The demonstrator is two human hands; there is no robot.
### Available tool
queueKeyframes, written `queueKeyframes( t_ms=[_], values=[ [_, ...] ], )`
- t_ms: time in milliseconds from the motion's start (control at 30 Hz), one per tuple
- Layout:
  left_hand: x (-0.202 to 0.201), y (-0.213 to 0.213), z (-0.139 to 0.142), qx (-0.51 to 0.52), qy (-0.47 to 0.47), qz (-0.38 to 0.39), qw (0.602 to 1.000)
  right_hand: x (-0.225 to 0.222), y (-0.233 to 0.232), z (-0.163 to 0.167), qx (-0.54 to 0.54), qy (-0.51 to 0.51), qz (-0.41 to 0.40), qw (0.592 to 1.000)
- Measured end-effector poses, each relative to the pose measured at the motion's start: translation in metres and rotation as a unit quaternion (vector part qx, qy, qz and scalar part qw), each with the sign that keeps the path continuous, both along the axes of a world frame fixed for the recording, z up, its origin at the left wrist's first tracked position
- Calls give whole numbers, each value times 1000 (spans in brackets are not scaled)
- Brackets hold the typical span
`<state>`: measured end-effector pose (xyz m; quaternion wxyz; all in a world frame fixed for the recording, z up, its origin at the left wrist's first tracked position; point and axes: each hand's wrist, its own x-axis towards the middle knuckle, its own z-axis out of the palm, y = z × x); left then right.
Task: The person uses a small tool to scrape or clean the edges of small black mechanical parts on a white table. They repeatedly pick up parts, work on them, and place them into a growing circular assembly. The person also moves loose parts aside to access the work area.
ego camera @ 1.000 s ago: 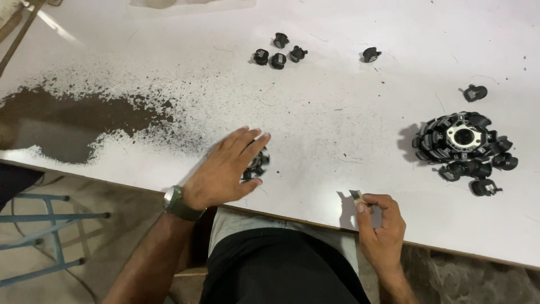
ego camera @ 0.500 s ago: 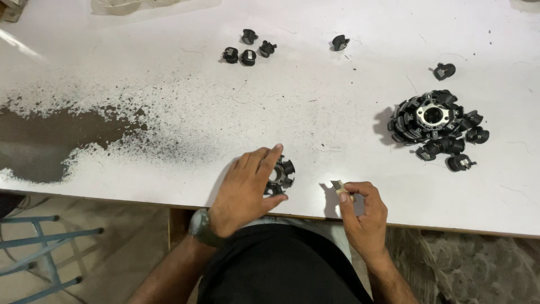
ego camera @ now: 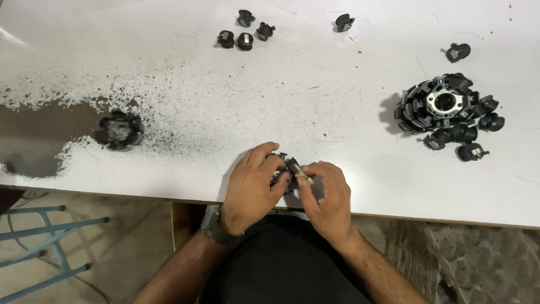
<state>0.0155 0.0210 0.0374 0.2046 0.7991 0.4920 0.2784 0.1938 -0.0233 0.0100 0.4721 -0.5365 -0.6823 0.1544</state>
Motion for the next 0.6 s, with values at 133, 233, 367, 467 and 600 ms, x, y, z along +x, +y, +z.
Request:
queueKeyframes(
  t_ms=[133, 233, 367, 467, 600],
  values=[
    [-2, -3, -7, 7, -31, 21, 999, -2, 0, 4, 30, -81, 3, 996],
    [-5, -4, -9, 0, -67, 17, 998, -3, -1, 5, 36, -93, 3, 995],
    [-7, -5, -7, -10, -82, 12, 997, -4, -2, 5, 44, -95, 8, 994],
    [-6, -5, -4, -15, -68, 14, 997, -4, -2, 6, 50, -98, 8, 994],
    [-3, -4, -3, -57, -71, 27, 996, -5, -1, 7, 48, -104, 8, 993]
  ],
)
